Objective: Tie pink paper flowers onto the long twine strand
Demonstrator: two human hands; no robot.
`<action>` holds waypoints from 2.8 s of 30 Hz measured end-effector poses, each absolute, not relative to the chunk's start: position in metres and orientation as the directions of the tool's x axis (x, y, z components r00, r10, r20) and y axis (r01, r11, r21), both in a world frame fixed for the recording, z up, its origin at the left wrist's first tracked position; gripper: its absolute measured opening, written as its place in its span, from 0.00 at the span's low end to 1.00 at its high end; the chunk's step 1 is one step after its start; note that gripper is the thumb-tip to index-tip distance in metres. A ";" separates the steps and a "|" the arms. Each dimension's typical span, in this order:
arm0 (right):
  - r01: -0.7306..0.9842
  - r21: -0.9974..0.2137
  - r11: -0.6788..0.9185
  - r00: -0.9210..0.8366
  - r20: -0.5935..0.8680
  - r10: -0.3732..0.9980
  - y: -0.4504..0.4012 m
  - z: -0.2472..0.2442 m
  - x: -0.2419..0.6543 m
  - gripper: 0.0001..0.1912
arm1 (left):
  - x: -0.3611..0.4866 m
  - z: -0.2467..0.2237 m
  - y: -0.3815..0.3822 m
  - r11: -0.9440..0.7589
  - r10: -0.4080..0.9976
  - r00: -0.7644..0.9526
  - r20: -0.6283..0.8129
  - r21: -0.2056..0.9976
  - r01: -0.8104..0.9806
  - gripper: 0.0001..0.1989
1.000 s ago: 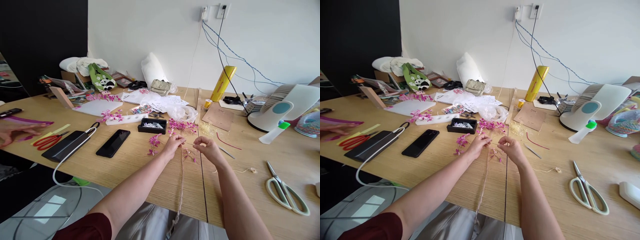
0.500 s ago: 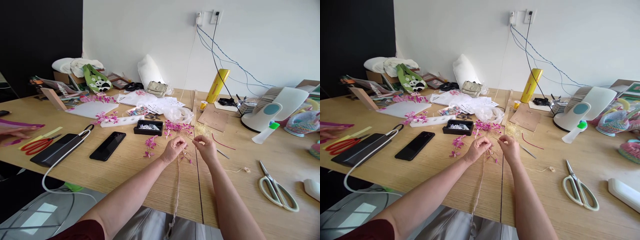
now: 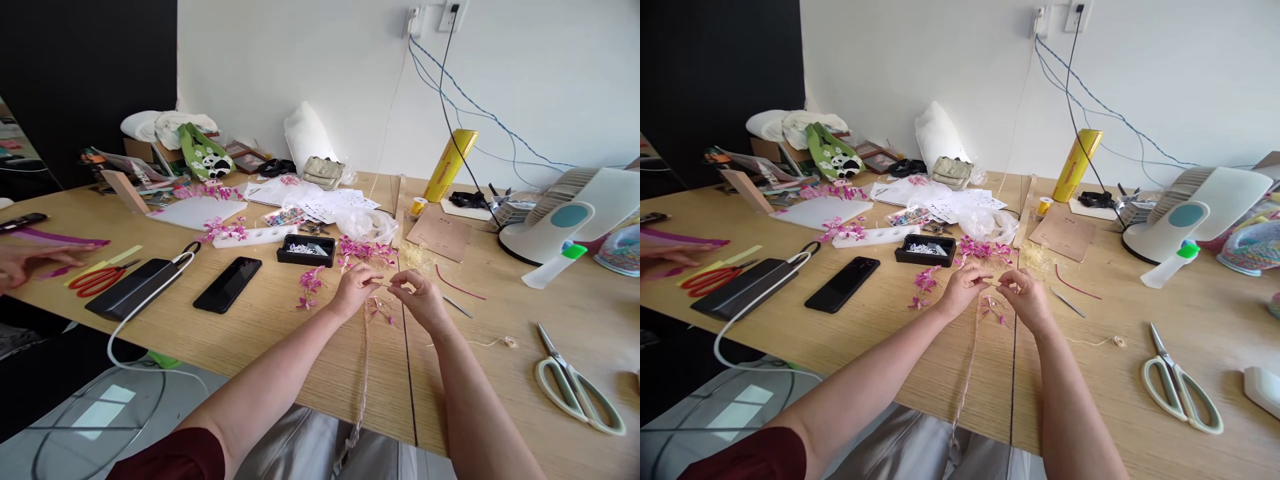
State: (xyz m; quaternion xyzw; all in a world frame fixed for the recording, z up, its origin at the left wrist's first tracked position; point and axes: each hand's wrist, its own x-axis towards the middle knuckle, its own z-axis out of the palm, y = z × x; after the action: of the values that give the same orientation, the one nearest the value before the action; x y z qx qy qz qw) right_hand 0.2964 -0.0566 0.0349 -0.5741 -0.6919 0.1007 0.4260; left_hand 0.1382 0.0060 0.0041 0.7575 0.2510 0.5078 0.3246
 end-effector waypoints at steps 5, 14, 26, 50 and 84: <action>0.791 -0.497 0.356 -0.072 0.502 0.862 -0.058 0.037 0.296 0.01 | 0.133 0.003 0.012 -0.781 0.619 0.349 0.704 0.600 0.175 0.02; 0.869 -0.438 0.231 0.045 0.535 0.844 -0.053 0.032 0.301 0.02 | 0.135 0.013 -0.004 -0.875 0.476 0.435 0.765 0.361 0.322 0.07; 0.354 -0.900 0.253 0.256 0.353 0.900 -0.054 0.036 0.304 0.09 | 0.138 -0.009 0.015 -0.534 0.833 0.316 0.454 0.811 0.240 0.09; 0.245 -0.954 0.172 0.020 0.182 0.983 -0.056 0.035 0.293 0.13 | 0.144 0.015 -0.012 -0.354 0.820 0.433 0.373 0.926 -0.129 0.10; 0.305 -0.934 0.186 0.247 0.266 0.932 -0.053 0.008 0.227 0.23 | 0.147 0.008 -0.005 0.204 0.966 0.259 -0.006 0.634 -0.746 0.15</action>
State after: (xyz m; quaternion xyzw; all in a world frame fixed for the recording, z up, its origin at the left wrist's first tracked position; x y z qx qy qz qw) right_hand 0.2271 -0.0533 0.0082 -0.5699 -0.5424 0.2869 0.5465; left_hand 0.1472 -0.0054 0.0081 0.2652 0.2072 0.5725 0.7476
